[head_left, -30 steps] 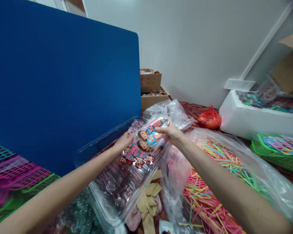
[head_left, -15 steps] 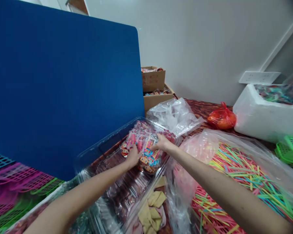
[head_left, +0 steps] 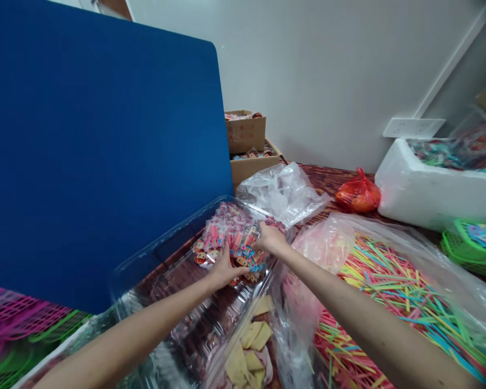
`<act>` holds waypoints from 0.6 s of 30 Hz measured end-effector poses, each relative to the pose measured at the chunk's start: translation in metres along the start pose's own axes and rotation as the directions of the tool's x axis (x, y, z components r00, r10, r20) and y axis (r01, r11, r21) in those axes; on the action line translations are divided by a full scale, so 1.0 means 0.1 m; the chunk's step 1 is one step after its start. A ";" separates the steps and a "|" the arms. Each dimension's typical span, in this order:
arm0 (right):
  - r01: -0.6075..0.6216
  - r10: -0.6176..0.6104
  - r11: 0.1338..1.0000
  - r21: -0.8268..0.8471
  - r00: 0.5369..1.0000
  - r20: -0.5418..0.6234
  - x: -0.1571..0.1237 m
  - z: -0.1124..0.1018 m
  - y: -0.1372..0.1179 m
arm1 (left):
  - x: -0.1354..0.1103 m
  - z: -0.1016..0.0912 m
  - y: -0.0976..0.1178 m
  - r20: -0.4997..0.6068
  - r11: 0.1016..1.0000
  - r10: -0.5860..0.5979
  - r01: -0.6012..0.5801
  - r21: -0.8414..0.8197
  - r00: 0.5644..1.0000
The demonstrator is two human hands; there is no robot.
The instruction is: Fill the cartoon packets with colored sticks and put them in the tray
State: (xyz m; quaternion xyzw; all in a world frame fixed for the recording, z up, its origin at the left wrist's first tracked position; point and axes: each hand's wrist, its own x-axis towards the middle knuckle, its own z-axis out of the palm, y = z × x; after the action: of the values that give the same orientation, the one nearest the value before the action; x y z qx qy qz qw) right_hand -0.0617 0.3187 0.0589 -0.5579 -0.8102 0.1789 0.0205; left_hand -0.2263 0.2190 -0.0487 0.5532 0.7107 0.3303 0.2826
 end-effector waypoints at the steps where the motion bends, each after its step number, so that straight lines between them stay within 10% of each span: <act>1: 0.008 -0.008 1.000 -0.028 1.000 -0.003 0.00 -0.02 -0.01 | 0.01 0.01 0.03 0.005 0.999 -0.002 0.002 0.044 1.000; 8: 0.095 -0.125 0.971 -0.221 0.984 -0.127 -0.22 -0.15 -0.10 | 0.11 -0.01 0.22 0.013 0.984 0.071 -0.072 0.163 0.997; 11: 0.349 -0.438 0.868 -0.354 0.873 -0.214 -0.32 -0.10 -0.03 | 0.10 -0.04 0.21 0.034 0.981 0.030 -0.036 0.191 0.999; 13: 0.528 -0.599 0.749 -0.400 0.798 -0.068 -0.31 -0.02 0.03 | 0.09 -0.07 0.21 0.057 0.978 0.000 -0.012 0.209 0.998; 18: 0.565 -0.513 0.723 -0.397 0.824 0.239 -0.22 0.10 -0.01 | 0.08 -0.13 0.23 0.054 0.974 -0.031 0.018 0.226 0.998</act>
State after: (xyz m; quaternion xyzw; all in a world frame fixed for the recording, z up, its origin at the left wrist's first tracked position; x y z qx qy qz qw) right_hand -0.0566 0.2961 0.0534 -0.2759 -0.9555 0.0031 -0.1039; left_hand -0.2247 0.2282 -0.0227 0.5819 0.7420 0.2280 0.2424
